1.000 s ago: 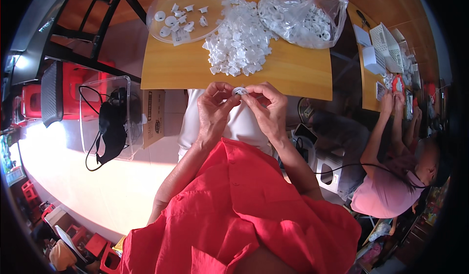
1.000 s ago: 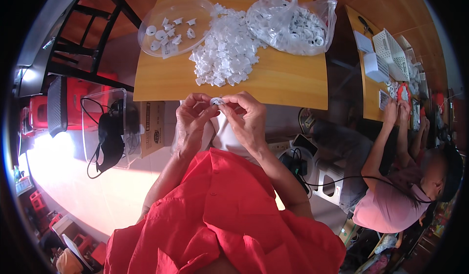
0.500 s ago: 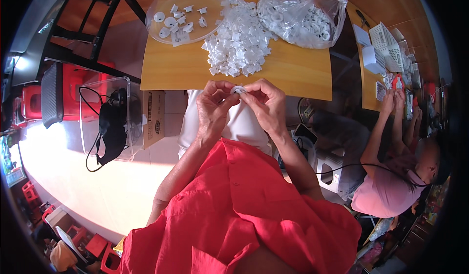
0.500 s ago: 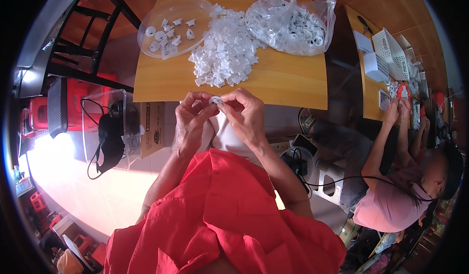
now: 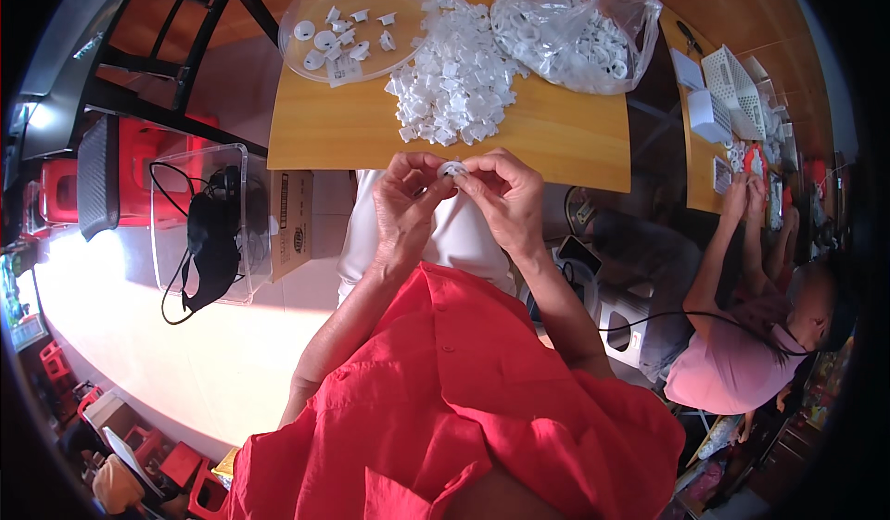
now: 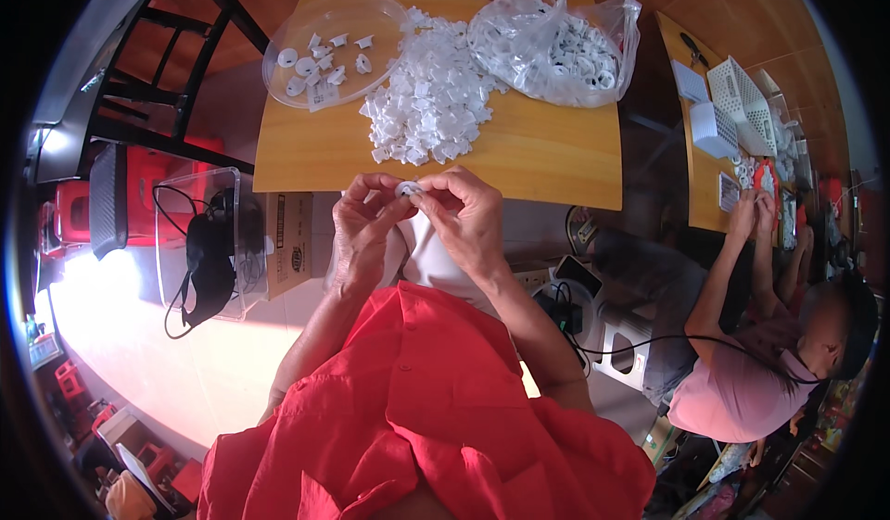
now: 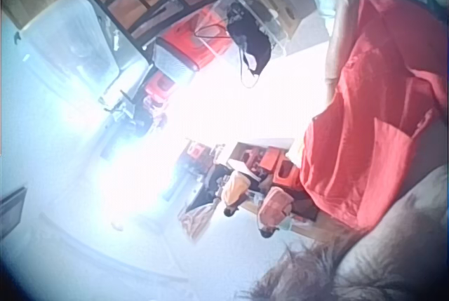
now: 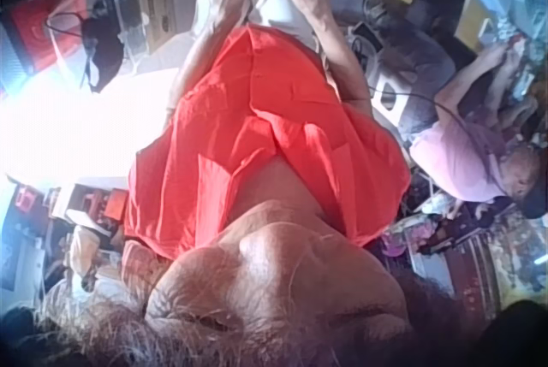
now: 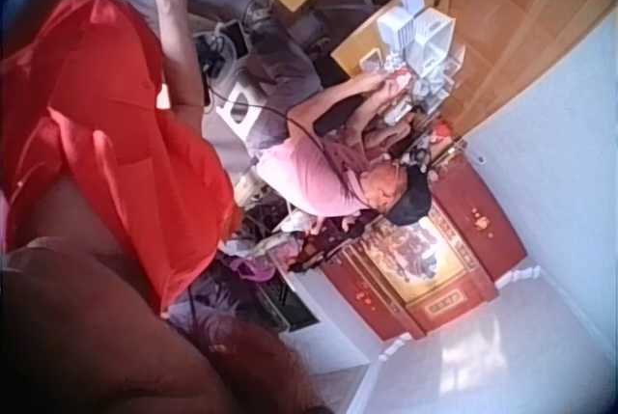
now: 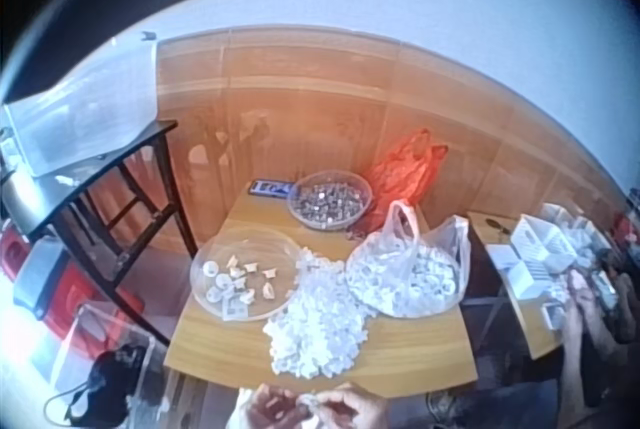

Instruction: The person assembles plastic components by hand, fitting small plastic inserts into round plastic bases.

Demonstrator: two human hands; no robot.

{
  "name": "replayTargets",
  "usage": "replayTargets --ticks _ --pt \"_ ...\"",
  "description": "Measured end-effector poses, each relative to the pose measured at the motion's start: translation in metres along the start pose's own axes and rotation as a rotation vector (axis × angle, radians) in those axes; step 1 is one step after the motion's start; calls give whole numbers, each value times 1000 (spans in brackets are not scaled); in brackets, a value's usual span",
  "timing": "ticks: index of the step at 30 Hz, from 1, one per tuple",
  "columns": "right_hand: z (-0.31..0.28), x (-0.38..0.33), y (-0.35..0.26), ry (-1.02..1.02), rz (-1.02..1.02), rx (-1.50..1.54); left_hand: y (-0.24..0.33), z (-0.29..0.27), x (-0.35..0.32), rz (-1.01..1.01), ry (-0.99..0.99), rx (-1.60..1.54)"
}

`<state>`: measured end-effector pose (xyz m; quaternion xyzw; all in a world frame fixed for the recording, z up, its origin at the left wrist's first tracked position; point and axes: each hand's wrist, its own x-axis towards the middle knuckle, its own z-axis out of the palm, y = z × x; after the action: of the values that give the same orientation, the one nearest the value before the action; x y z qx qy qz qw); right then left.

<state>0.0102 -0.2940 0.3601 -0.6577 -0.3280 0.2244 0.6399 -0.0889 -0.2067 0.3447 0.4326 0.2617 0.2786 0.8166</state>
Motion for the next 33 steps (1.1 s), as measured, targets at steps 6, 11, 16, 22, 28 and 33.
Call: replayTargets --ticks 6,11,16,22,28,33 --pt "0 1 -3 2 -48 -93 -2 2 1 13 37 0" --pt "-2 3 1 -14 -48 -89 -1 3 1 4 38 -14" --pt "-3 3 1 -24 -66 -88 -3 4 1 21 27 -16" --pt "-2 2 -1 -5 36 -31 6 1 4 5 -33 163" --pt "-2 5 -3 -70 65 -75 5 3 2 8 -16 126" --pt "3 3 1 32 159 105 2 6 -1 -29 19 -74"
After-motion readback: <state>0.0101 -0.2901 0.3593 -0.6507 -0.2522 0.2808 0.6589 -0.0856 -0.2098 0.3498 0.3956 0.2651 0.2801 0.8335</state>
